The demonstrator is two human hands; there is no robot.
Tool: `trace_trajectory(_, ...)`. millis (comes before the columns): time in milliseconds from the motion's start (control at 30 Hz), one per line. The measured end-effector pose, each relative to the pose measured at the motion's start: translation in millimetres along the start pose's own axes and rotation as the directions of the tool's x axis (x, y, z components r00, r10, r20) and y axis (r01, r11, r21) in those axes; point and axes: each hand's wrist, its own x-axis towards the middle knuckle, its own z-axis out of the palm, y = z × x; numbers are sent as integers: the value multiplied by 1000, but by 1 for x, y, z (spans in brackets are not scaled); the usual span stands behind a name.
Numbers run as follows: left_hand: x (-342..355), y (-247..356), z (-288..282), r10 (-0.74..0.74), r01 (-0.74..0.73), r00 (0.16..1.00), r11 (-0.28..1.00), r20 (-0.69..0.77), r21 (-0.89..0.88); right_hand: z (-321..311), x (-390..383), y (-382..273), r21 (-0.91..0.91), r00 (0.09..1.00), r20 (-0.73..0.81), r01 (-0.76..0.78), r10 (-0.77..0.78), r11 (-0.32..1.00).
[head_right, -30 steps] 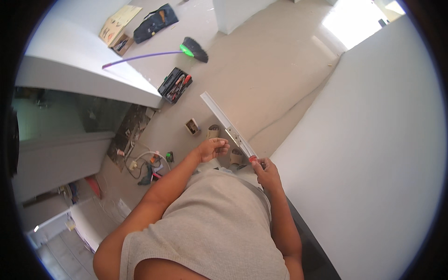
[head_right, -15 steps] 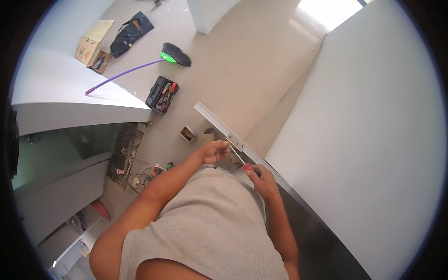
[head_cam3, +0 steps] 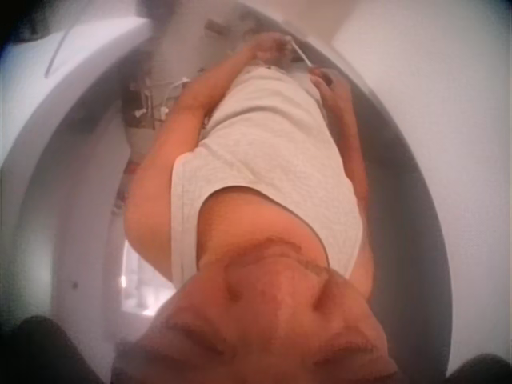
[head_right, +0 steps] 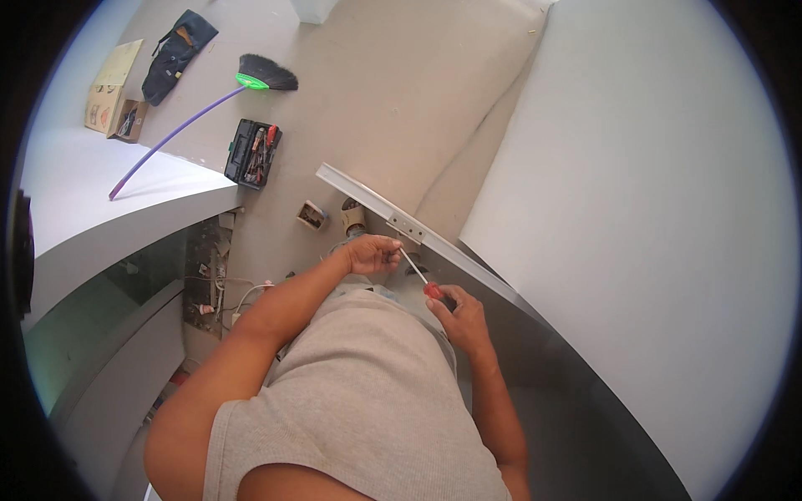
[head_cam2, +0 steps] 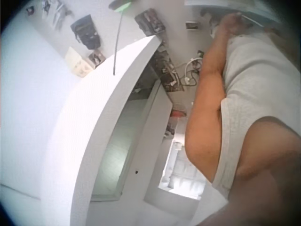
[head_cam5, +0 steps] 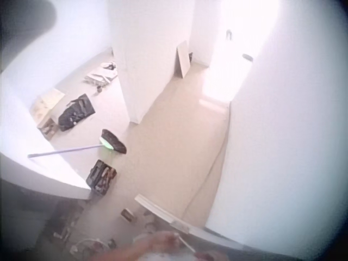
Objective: The person uses a screwdriver to attach a metal hinge to a white door panel. They repeatedly insert and tighten screws into the hinge and door, occasionally retrieving additional screws from a small container on the floor. The task continues with the person adjusting the hinge position and securing it to the door.
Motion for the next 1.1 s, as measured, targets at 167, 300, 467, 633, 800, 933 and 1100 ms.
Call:
trace_trajectory(167, -4, 8, 1, -62, 62, 998, 998, 13, 27, 4, -2, -8, -43, 999, -45, -30, 28, 999)
trace_trajectory(300, -6, 10, 5, -80, 83, 996, 993, -36, 79, 8, 0, -14, 86, 981, 19, -196, 195, 977)
trace_trajectory(467, 1, 7, -10, -125, 124, 992, 992, -29, -18, 27, -4, -5, -6, 992, -111, -57, 56, 998)
trace_trajectory(633, 16, 3, 16, -41, 20, 985, 992, -166, -123, 26, -1, -34, -148, 988, -155, -49, 26, 988)
trace_trajectory(800, 28, 8, 51, 45, -100, 965, 975, -259, -201, 27, 18, -42, -302, 983, -185, -64, 7, 951)
trace_trajectory(933, 34, 5, 46, 20, -94, 966, 956, -259, -276, 23, 30, -53, -336, 988, -142, -103, 58, 936)
trace_trajectory(1100, 34, 0, 36, 19, -92, 976, 938, -215, -335, 21, 40, -57, -408, 993, -113, -74, 30, 910)
